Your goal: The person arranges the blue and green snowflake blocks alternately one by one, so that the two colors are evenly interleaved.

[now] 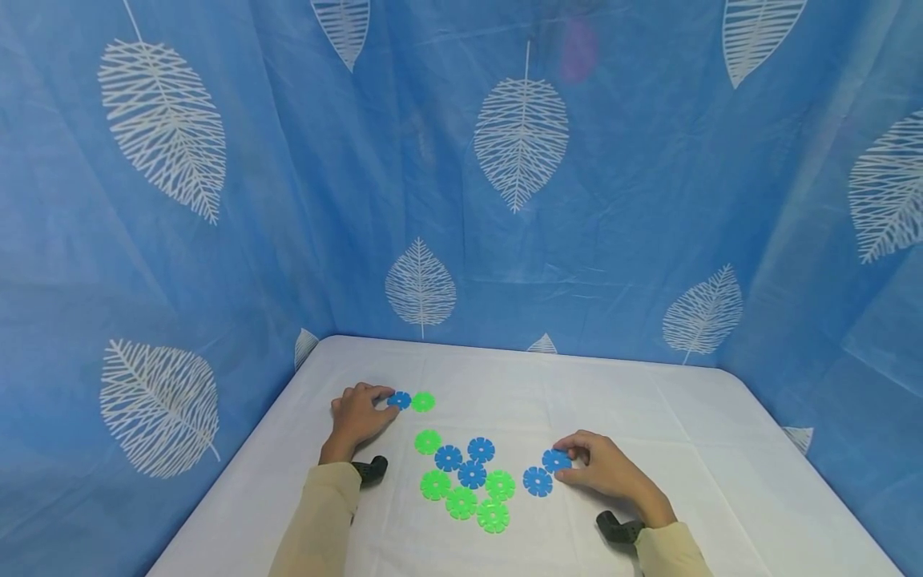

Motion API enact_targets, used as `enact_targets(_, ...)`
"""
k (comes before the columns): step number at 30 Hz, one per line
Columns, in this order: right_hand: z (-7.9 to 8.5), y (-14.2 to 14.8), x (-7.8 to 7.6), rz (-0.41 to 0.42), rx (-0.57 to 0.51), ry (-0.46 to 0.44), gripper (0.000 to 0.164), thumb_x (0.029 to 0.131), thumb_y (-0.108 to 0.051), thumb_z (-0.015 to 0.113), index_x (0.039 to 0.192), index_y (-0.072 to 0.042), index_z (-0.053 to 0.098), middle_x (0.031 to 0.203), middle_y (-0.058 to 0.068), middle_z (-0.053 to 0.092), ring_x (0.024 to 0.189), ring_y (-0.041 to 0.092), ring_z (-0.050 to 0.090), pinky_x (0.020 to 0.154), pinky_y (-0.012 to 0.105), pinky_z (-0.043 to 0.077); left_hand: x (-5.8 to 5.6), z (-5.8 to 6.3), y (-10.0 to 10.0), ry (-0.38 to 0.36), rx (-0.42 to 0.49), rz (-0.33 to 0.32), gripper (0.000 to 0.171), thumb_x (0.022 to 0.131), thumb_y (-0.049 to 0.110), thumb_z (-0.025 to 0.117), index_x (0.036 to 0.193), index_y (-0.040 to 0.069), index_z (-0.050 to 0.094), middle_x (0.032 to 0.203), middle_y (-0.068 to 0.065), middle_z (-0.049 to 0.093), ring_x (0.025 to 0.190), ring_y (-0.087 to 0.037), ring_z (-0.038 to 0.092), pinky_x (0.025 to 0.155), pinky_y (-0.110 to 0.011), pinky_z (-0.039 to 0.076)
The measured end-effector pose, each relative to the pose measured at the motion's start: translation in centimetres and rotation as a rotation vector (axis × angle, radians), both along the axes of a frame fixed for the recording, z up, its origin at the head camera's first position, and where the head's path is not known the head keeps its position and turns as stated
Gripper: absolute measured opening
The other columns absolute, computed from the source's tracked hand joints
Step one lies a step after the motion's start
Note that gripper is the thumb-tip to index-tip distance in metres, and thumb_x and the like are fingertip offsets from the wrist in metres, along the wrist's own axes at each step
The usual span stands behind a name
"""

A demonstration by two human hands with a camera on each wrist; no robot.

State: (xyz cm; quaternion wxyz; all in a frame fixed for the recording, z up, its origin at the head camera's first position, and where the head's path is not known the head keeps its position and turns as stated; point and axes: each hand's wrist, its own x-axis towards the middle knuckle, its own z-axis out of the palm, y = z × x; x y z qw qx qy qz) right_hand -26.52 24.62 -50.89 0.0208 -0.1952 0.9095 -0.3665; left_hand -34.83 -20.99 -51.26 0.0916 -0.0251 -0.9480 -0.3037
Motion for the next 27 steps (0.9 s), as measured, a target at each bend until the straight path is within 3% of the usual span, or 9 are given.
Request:
enact_targets(8,-0.3,0.0,-0.1,-0.002,0.048,0.091,0.039,0.079,-0.037,0.085,0.109,-0.015,0.073,0.084,-0.006,0.058,0.069,0.002,0.044,0.064,0.022,0.039,-0.1,-0.3,-0.1,0.005,-0.017,-0.001,0.041,0.085,0.041,0.071,0.123,0.024,0.072,0.126,-0.011,0.061,0.116,-0.032,0.051,0.093,-0.055,0.029)
enact_targets(15,-0.7,0.0,-0.1,-0.022,0.030,0.153,0.037,0.074,-0.033,0.088,0.104,-0.018,0.073,0.082,-0.009,0.058,0.069,0.002,0.046,0.063,0.022,0.042,-0.2,-0.3,-0.2,0.015,-0.017,-0.005,0.041,0.084,0.041,0.072,0.122,0.025,0.072,0.124,-0.011,0.062,0.114,-0.032,0.051,0.092,-0.054,0.030)
enact_targets(27,-1.1,0.1,-0.1,0.019,-0.027,0.265,0.038,0.071,-0.026,0.090,0.102,-0.023,0.069,0.084,-0.011,0.056,0.070,0.002,0.051,0.065,0.022,0.047,0.1,-0.4,-0.2,0.011,-0.028,0.000,0.041,0.085,0.041,0.071,0.122,0.025,0.072,0.124,-0.011,0.061,0.114,-0.033,0.051,0.092,-0.055,0.029)
